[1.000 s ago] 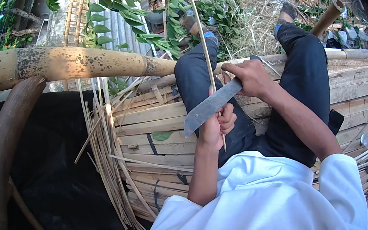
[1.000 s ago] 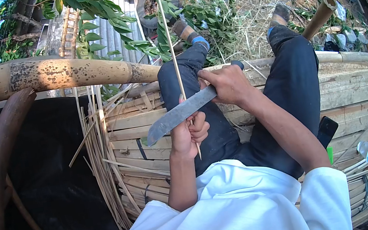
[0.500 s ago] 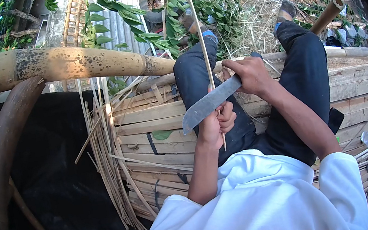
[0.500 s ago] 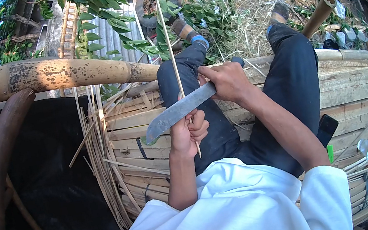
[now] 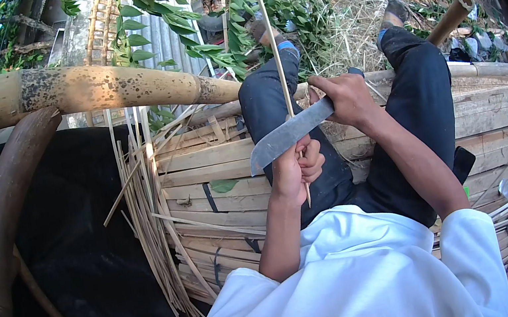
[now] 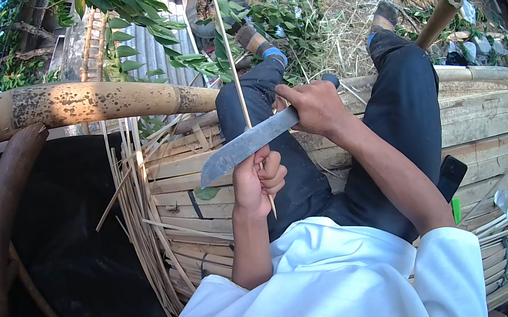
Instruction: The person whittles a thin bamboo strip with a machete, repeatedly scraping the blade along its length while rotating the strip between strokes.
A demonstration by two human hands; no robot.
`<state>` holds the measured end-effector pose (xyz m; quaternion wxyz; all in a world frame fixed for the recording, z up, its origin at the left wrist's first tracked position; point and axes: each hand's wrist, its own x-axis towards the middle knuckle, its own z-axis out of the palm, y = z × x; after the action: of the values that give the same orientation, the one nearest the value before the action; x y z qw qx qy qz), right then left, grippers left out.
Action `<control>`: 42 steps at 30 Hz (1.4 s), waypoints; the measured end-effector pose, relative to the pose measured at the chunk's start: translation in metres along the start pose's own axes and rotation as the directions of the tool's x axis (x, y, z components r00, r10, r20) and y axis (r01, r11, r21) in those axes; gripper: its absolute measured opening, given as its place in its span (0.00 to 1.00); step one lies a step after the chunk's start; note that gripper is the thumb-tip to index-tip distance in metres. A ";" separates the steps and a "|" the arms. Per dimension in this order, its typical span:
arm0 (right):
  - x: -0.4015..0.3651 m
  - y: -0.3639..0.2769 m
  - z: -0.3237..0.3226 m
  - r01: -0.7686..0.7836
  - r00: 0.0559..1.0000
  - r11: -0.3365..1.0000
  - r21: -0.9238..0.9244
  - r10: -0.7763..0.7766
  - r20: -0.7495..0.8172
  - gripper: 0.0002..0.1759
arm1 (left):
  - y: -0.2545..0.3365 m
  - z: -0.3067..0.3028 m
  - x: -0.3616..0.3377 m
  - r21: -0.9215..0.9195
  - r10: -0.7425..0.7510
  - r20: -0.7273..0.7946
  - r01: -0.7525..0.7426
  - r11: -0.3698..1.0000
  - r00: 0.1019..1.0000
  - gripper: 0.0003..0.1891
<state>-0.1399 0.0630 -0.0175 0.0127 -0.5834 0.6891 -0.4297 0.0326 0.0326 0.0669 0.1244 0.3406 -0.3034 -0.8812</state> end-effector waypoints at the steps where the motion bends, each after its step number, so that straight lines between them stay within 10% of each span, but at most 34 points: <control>1: 0.000 0.000 0.000 -0.001 1.000 1.000 -0.003 0.001 0.004 0.11 | 0.000 0.000 0.000 0.000 0.000 0.001 0.000 1.000 1.000 0.21; 14: 0.003 0.013 -0.007 -0.103 0.994 0.994 -0.046 0.105 0.030 0.15 | 0.002 0.008 -0.005 0.015 -0.011 0.017 0.011 1.000 1.000 0.24; 23: 0.016 0.038 -0.022 -0.448 0.894 0.893 0.045 0.447 0.044 0.15 | -0.018 0.010 -0.011 0.022 -0.107 0.055 0.106 0.994 0.993 0.24; 31: 0.004 0.014 -0.008 -0.031 0.992 0.994 0.109 0.017 0.127 0.19 | -0.005 0.005 0.007 0.128 -0.008 -0.066 0.017 0.992 0.998 0.23; 37: 0.014 0.028 -0.010 -0.256 0.965 0.966 -0.039 0.258 0.053 0.14 | -0.005 0.000 0.002 0.270 -0.041 -0.126 0.074 0.960 0.991 0.23; 39: 0.024 0.045 -0.014 -0.676 0.731 0.698 0.235 0.676 0.096 0.13 | -0.012 -0.004 0.000 0.308 -0.054 -0.138 0.094 0.947 0.989 0.23; 41: 0.027 0.052 -0.027 -0.685 0.468 -0.027 0.728 0.750 0.468 0.12 | -0.018 -0.009 0.000 0.362 -0.084 -0.149 0.133 0.923 0.985 0.22; 42: 0.026 0.051 -0.033 -0.544 0.486 -0.207 0.813 0.712 0.506 0.12 | -0.020 -0.009 0.000 0.361 -0.086 -0.142 0.133 0.923 0.986 0.22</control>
<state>-0.2055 0.0587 -0.0153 0.5206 0.0189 0.4702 -0.7124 0.0384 0.0440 0.0497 0.0272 0.4282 -0.4359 -0.7911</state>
